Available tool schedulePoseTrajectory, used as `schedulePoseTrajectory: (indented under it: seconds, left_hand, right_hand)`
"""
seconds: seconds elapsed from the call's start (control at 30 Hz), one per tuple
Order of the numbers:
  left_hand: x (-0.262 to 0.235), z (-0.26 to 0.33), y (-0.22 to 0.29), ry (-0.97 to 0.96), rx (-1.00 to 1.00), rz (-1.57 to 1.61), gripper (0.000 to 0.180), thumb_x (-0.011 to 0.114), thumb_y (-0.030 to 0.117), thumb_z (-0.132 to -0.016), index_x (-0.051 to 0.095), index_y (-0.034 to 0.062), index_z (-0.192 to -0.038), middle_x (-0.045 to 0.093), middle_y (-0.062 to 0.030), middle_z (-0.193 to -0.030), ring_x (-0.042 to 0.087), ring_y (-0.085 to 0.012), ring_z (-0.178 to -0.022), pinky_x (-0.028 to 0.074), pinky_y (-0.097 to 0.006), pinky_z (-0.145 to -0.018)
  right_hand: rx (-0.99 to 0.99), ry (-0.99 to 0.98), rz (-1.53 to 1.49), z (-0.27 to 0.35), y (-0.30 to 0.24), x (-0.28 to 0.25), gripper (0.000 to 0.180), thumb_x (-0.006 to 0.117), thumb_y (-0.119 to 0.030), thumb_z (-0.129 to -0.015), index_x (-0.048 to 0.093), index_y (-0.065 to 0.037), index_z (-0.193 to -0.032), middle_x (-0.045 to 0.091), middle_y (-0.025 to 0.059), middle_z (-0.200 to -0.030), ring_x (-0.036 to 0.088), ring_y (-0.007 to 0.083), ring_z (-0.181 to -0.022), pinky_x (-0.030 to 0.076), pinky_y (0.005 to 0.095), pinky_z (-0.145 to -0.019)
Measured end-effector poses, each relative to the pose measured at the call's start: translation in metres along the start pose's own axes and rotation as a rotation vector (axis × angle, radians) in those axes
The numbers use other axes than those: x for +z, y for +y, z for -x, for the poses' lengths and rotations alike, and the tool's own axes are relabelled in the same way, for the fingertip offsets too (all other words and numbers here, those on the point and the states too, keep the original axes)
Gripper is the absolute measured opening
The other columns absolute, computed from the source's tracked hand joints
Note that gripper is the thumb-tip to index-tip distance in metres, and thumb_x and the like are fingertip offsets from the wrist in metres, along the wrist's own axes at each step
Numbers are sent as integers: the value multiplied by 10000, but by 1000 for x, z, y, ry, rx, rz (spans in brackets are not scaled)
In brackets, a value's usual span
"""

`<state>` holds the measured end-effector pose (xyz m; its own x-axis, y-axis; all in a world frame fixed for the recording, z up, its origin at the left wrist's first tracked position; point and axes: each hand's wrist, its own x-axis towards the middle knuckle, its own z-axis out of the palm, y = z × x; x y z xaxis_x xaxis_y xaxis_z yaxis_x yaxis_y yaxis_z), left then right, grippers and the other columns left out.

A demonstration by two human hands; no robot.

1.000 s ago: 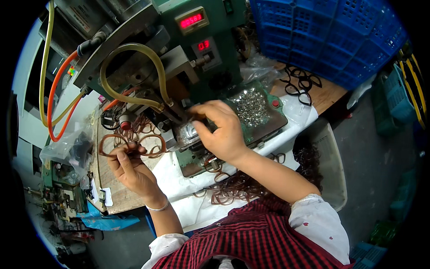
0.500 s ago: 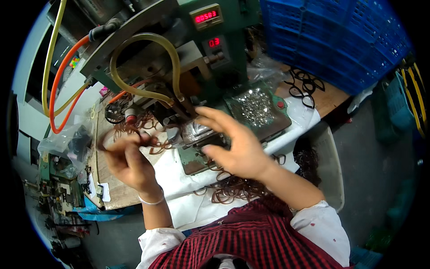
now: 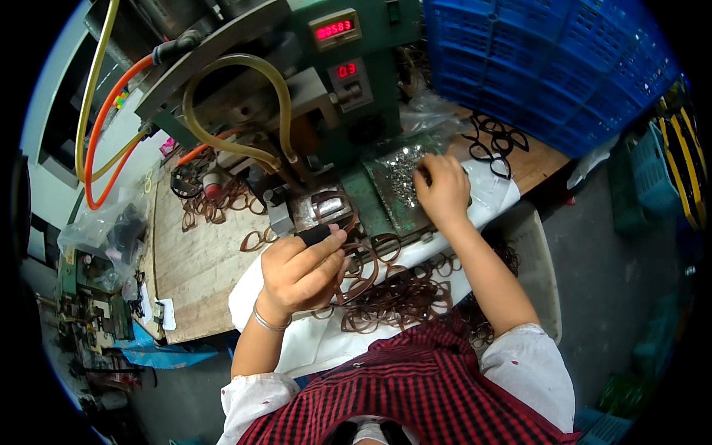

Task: The person inserts small metal components into brown plastic frames using a press machine. The person repeatedly picks frames and components, aligns them under the press, and collects the assembled units into a blue basket.

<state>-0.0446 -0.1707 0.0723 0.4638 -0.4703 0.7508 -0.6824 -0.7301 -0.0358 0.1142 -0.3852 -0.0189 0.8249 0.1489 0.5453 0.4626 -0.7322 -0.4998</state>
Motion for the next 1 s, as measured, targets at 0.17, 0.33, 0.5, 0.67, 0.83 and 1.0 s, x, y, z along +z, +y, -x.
schedulePoseTrajectory:
  seconds: [0.17, 0.33, 0.5, 0.67, 0.83, 1.0]
  left_hand:
    - [6, 5, 0, 54, -33, -13, 280, 775, 24, -646, 658, 83, -894, 715, -67, -986, 683, -186, -730, 475, -277, -527]
    - [6, 39, 13, 158, -270, 120, 326, 736, -20, -691, 649, 49, -997, 706, -142, -1010, 687, -340, -980, 526, -429, -885]
    - [12, 140, -45, -99, -1027, -150, 390, 636, 58, -794, 599, 23, -1181, 516, -213, -1369, 469, -373, -1271, 361, -444, -1073]
    - [10, 181, -86, -186, -949, -236, 252, 612, 22, -795, 651, 64, -1040, 647, -149, -1073, 588, -361, -986, 464, -424, -888]
    - [-35, 179, -190, -28, -1104, -678, 192, 557, 103, -891, 655, 37, -1043, 664, -182, -1010, 635, -377, -880, 518, -441, -755]
    - [-49, 270, -283, -378, -1158, -590, 379, 551, 271, -913, 595, 106, -1251, 537, -199, -1332, 565, -408, -1128, 472, -439, -944]
  right_hand:
    - [-347, -172, 43, 2, -4, 21, 237, 662, -108, -760, 619, -89, -992, 566, 117, -1220, 490, 309, -1220, 478, 446, -834]
    - [-278, -56, 60, -31, 15, 45, 208, 602, -49, -789, 592, -37, -997, 599, 163, -1163, 550, 361, -1128, 482, 473, -835]
    - [-74, -49, -144, -14, -3, 41, 141, 574, -91, -866, 646, -17, -961, 651, 210, -947, 613, 398, -932, 481, 468, -792]
    - [135, -11, -420, 2, -8, 21, 146, 649, -89, -851, 678, -5, -967, 678, 145, -865, 652, 266, -801, 499, 335, -748]
    - [22, 12, -420, 0, -10, 0, 140, 665, -31, -819, 687, 13, -950, 685, 118, -885, 644, 211, -810, 492, 296, -742]
    - [185, -55, -447, -4, -5, -13, 143, 671, -13, -806, 700, 18, -942, 687, 102, -890, 637, 186, -806, 488, 279, -747]
